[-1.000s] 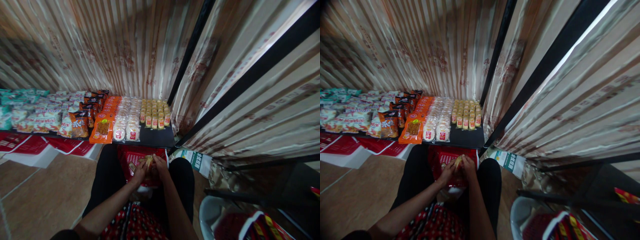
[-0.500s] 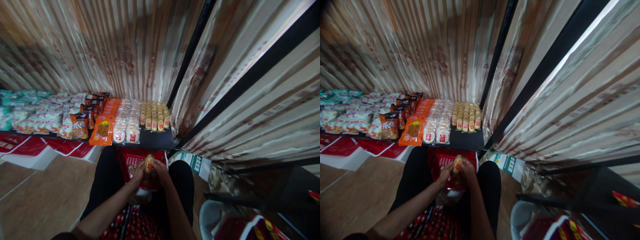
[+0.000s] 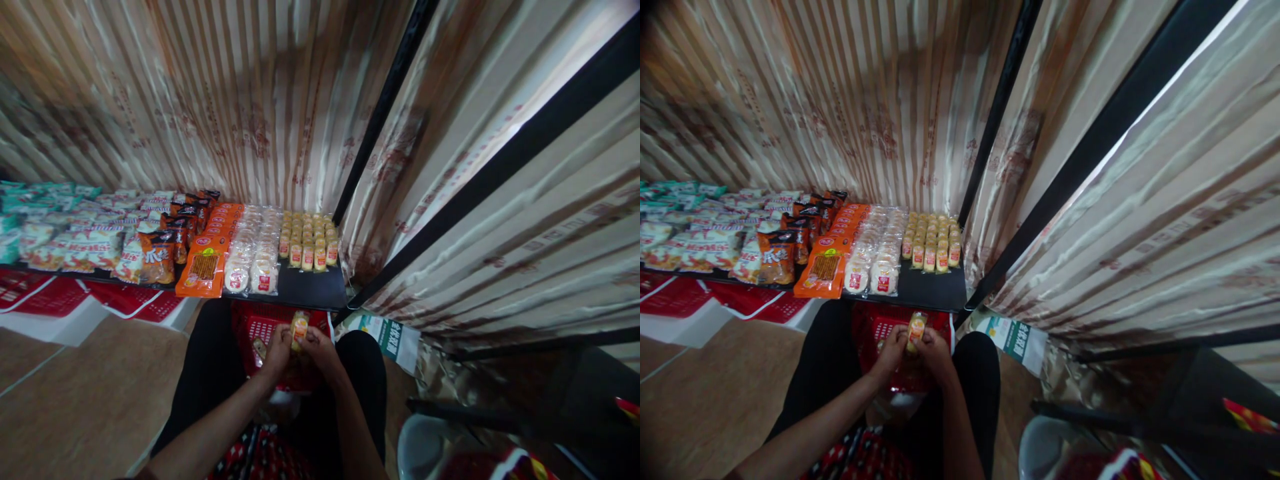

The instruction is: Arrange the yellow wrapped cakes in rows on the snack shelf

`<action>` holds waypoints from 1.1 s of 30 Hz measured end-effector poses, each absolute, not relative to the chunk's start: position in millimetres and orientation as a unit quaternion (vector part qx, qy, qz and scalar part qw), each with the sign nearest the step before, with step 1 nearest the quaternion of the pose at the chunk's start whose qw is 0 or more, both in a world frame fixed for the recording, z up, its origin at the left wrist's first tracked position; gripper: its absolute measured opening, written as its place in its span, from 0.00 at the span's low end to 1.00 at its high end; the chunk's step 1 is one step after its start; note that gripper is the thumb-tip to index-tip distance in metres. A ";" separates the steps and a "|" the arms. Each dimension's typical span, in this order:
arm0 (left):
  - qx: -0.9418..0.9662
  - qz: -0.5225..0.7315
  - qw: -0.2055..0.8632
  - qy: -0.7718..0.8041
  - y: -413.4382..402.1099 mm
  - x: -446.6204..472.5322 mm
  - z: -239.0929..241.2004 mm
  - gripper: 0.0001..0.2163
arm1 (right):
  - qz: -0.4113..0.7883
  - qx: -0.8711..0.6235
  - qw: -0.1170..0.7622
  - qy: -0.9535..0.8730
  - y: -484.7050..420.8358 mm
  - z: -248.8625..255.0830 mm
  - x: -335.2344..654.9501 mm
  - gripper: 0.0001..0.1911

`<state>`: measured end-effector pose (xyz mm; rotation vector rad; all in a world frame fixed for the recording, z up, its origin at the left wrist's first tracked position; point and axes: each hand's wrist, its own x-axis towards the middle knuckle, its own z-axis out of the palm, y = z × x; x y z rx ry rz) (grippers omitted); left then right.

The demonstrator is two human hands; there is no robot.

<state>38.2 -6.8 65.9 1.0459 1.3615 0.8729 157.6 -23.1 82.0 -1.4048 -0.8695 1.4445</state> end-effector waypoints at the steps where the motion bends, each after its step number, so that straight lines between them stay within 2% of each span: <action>1: 0.460 0.371 0.553 0.587 -6.6 38.2 68.5 0.08 | 0.581 -0.569 0.463 -0.352 -22.6 81.7 157.2 0.22; 5: 0.502 0.361 0.493 0.612 -5.6 36.9 82.7 0.08 | 0.566 -0.574 0.480 -0.346 -19.6 82.7 155.9 0.23; 11: 0.532 0.367 0.449 0.617 -4.3 36.6 96.4 0.10 | 0.551 -0.592 0.458 -0.369 -15.7 89.4 156.6 0.24; 20: 0.598 0.386 0.377 0.592 -3.2 39.6 110.9 0.12 | 0.468 -0.628 0.486 -0.387 0.2 100.8 158.1 0.22; 33: 0.601 0.401 0.380 0.578 28.8 49.8 117.2 0.18 | 0.292 -0.702 0.433 -0.484 33.6 121.8 157.9 0.17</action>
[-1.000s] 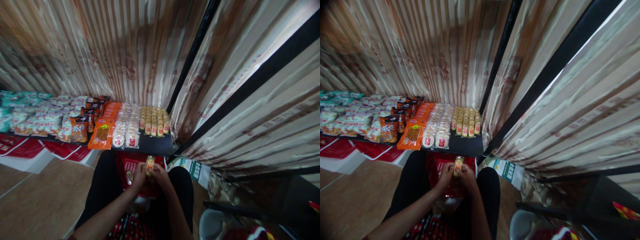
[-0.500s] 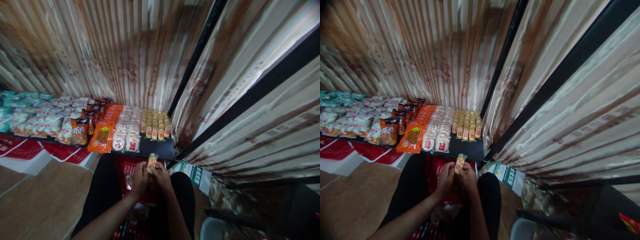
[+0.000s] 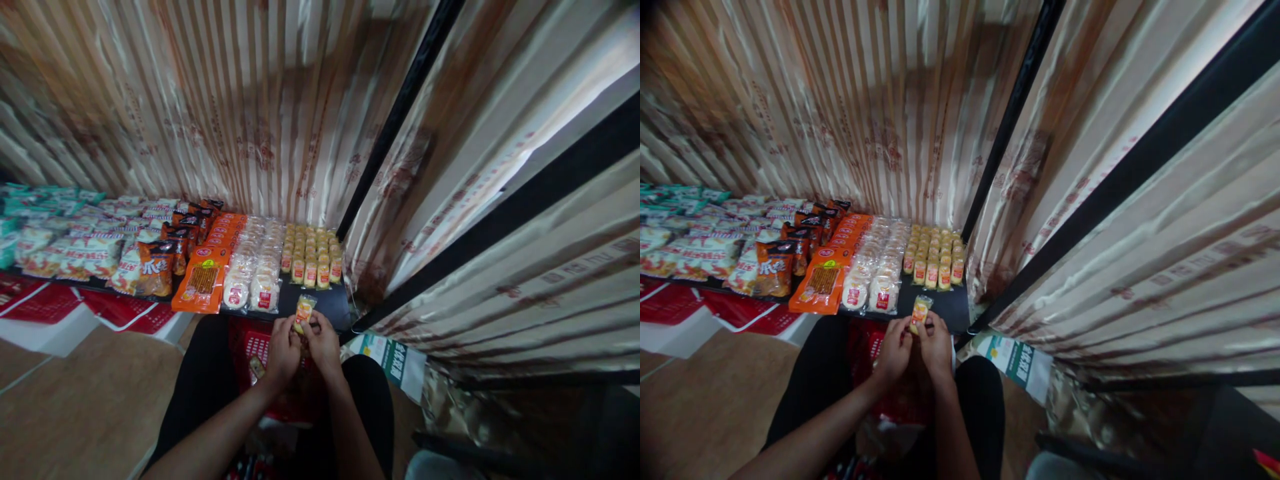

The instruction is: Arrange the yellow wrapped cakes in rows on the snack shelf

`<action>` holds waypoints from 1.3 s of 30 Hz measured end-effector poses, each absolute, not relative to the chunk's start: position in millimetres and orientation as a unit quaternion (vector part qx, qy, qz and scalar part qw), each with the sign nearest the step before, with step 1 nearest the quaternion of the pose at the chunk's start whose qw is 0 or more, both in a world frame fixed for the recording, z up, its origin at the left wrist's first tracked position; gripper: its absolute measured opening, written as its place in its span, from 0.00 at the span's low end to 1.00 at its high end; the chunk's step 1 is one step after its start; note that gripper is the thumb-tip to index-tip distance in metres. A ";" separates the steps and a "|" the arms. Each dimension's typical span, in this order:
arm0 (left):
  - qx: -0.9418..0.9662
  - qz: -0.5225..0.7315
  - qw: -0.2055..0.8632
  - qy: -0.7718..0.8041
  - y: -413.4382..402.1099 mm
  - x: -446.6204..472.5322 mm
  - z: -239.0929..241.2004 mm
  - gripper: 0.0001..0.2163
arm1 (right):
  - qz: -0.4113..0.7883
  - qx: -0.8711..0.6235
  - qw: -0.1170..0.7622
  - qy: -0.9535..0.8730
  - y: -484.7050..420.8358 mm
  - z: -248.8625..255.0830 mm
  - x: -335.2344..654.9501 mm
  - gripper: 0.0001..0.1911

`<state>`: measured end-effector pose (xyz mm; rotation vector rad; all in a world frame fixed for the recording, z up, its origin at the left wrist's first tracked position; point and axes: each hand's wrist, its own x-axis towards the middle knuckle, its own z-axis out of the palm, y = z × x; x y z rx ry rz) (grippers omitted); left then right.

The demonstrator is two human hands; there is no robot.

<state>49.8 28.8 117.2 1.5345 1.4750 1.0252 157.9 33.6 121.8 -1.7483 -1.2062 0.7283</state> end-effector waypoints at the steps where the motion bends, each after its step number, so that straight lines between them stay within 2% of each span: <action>1: 0.596 0.406 0.382 0.578 32.0 51.2 117.2 0.18 | 0.285 -0.701 0.434 -0.488 37.2 122.9 157.5 0.17; 9: 0.577 0.423 0.398 0.575 48.1 58.5 114.9 0.20 | 0.271 -0.698 0.440 -0.495 63.7 122.4 153.5 0.21; 17: 0.567 0.411 0.394 0.595 56.9 60.2 108.3 0.20 | 0.262 -0.698 0.422 -0.516 82.7 114.3 148.1 0.18; 30: 0.538 0.394 0.417 0.617 67.0 63.8 114.9 0.21 | 0.239 -0.714 0.391 -0.528 88.5 113.5 143.8 0.21; 39: 0.575 0.373 0.397 0.610 74.8 63.1 122.8 0.21 | 0.254 -0.691 0.442 -0.512 100.1 106.6 138.1 0.21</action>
